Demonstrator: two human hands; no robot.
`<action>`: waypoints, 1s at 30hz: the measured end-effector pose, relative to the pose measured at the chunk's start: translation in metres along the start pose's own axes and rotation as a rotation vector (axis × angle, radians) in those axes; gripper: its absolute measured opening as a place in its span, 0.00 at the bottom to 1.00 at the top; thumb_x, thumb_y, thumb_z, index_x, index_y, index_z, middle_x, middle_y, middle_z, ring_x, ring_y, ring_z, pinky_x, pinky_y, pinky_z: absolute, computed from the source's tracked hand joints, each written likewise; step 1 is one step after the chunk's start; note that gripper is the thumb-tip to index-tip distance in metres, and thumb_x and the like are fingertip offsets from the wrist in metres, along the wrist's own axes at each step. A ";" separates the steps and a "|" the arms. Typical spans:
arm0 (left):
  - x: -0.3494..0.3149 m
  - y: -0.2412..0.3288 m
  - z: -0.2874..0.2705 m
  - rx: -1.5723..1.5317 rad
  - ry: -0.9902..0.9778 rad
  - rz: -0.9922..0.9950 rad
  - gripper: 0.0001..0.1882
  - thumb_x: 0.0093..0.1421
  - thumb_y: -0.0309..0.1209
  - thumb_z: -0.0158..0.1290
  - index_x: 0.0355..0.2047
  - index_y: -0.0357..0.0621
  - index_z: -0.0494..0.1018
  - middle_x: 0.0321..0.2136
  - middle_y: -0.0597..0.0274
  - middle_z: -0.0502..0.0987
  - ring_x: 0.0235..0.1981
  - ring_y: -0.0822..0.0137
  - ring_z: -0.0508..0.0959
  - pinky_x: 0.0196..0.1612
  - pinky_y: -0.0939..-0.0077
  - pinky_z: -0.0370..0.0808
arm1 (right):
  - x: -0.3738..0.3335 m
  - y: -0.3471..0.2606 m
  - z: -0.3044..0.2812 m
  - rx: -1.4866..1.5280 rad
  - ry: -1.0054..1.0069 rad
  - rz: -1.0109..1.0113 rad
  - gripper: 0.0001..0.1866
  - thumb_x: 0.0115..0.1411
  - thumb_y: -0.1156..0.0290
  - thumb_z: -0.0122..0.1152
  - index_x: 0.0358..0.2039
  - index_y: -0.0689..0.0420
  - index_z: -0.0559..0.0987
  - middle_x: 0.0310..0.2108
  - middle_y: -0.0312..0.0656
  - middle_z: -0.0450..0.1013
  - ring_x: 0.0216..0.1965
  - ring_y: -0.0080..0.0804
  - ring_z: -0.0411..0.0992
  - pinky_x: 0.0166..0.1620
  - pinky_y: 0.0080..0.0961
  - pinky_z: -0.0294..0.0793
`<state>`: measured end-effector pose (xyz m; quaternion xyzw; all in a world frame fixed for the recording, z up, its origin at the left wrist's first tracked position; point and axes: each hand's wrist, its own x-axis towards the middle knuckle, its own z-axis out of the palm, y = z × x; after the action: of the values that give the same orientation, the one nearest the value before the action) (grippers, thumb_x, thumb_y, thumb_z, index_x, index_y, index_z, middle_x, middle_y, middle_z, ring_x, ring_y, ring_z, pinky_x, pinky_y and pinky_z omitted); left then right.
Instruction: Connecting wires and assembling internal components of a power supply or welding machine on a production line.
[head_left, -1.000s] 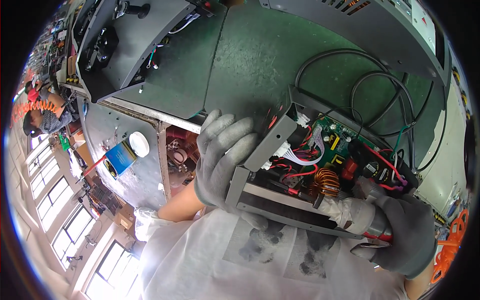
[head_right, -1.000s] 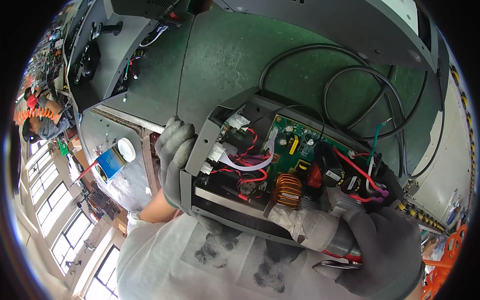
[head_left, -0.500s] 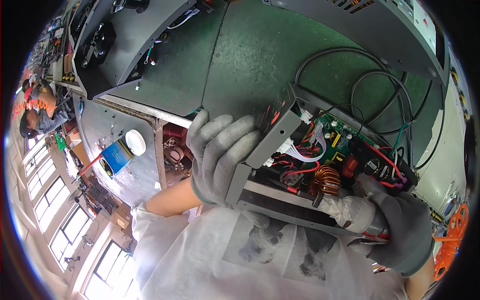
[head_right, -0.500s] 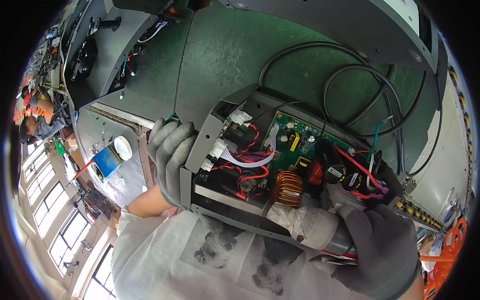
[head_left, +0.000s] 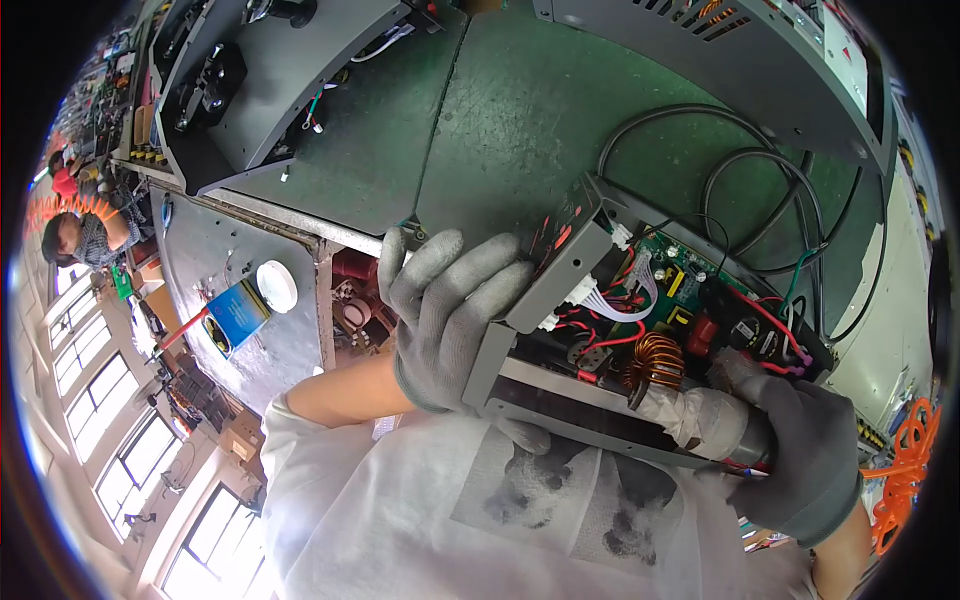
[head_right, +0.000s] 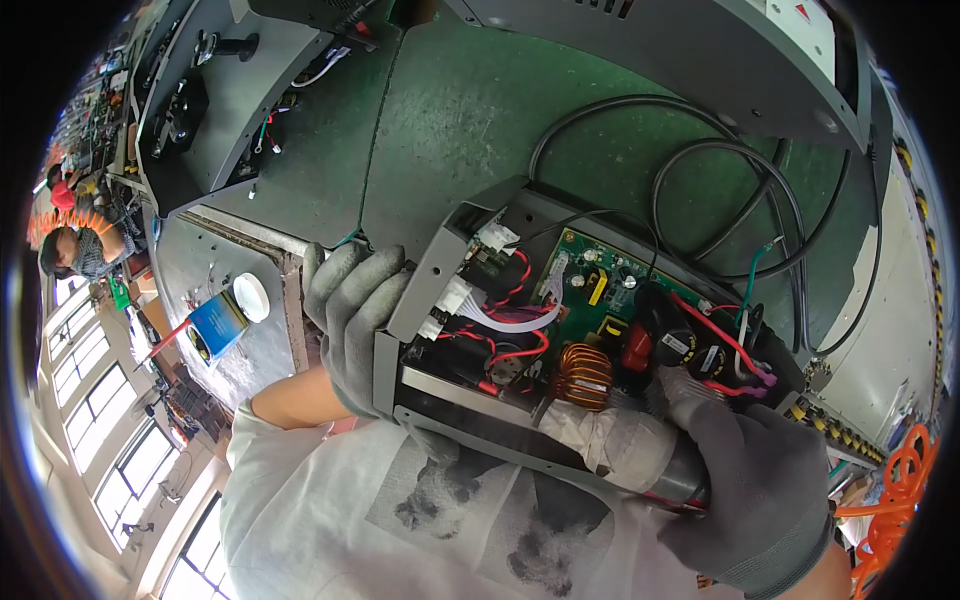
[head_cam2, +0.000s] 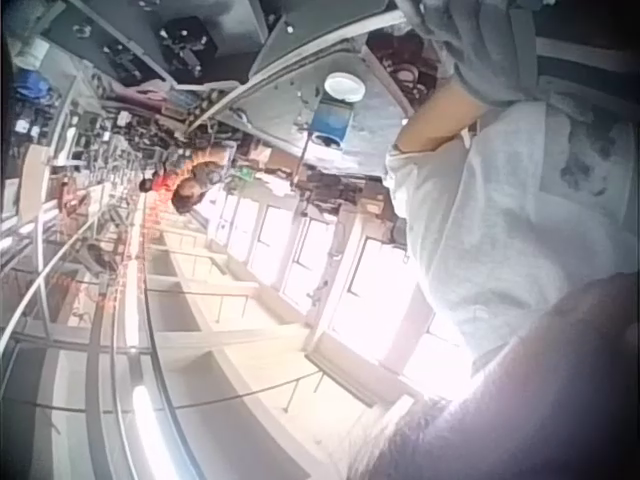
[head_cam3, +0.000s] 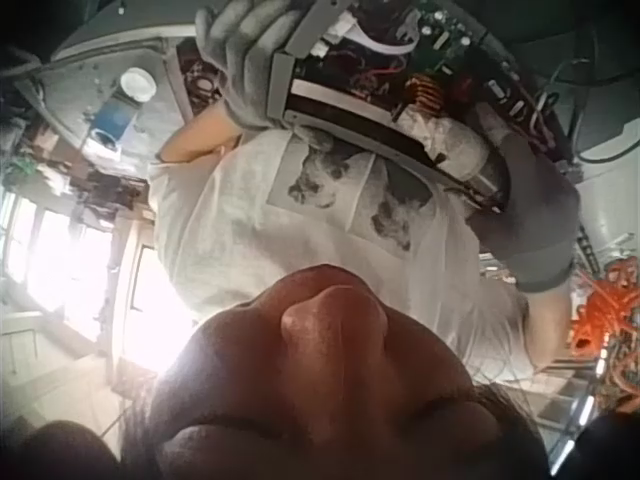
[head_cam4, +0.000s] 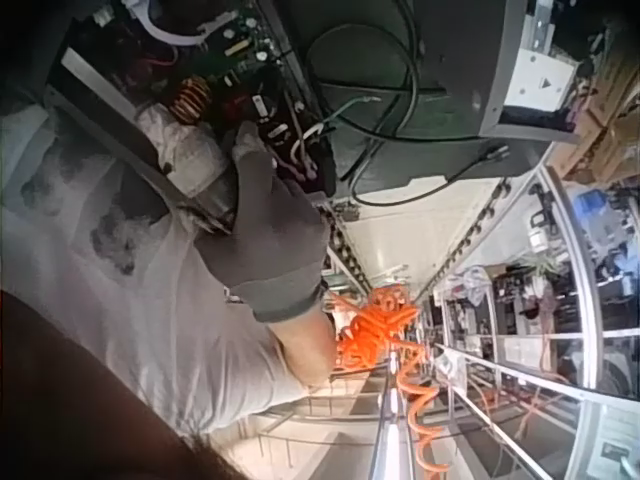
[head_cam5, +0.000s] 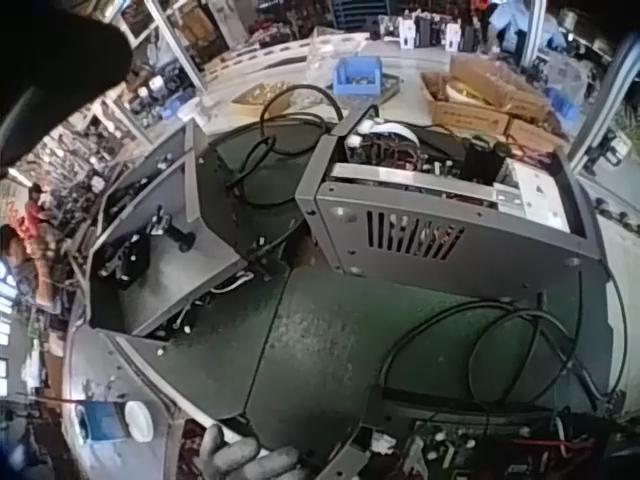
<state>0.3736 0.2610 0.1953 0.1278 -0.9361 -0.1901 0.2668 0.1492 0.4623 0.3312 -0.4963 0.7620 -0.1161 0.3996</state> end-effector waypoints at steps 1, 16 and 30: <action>-0.001 0.000 -0.002 0.016 0.004 -0.004 0.59 0.50 0.82 0.20 0.45 0.36 0.74 0.44 0.49 0.77 0.51 0.48 0.68 0.65 0.42 0.47 | 0.003 0.002 0.001 0.001 0.008 -0.020 0.40 0.33 0.65 0.73 0.51 0.64 0.75 0.26 0.44 0.77 0.21 0.41 0.74 0.25 0.33 0.72; 0.008 -0.017 -0.030 0.139 -0.140 0.132 0.64 0.45 0.85 0.16 0.47 0.39 0.75 0.50 0.50 0.74 0.57 0.49 0.64 0.66 0.40 0.40 | -0.011 0.011 -0.048 -0.218 -0.029 -0.116 0.30 0.34 0.63 0.72 0.43 0.57 0.79 0.21 0.41 0.76 0.22 0.42 0.76 0.26 0.34 0.74; 0.174 -0.076 0.025 0.365 0.048 -0.169 0.55 0.39 0.61 0.67 0.63 0.46 0.62 0.52 0.51 0.71 0.54 0.50 0.69 0.55 0.51 0.63 | 0.094 0.077 -0.165 -0.274 0.430 -0.111 0.28 0.35 0.69 0.67 0.42 0.63 0.80 0.21 0.47 0.71 0.23 0.36 0.71 0.33 0.31 0.72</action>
<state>0.2271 0.1403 0.2222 0.2565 -0.9344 -0.0360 0.2446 -0.0396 0.3830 0.3484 -0.5507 0.8096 -0.1366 0.1504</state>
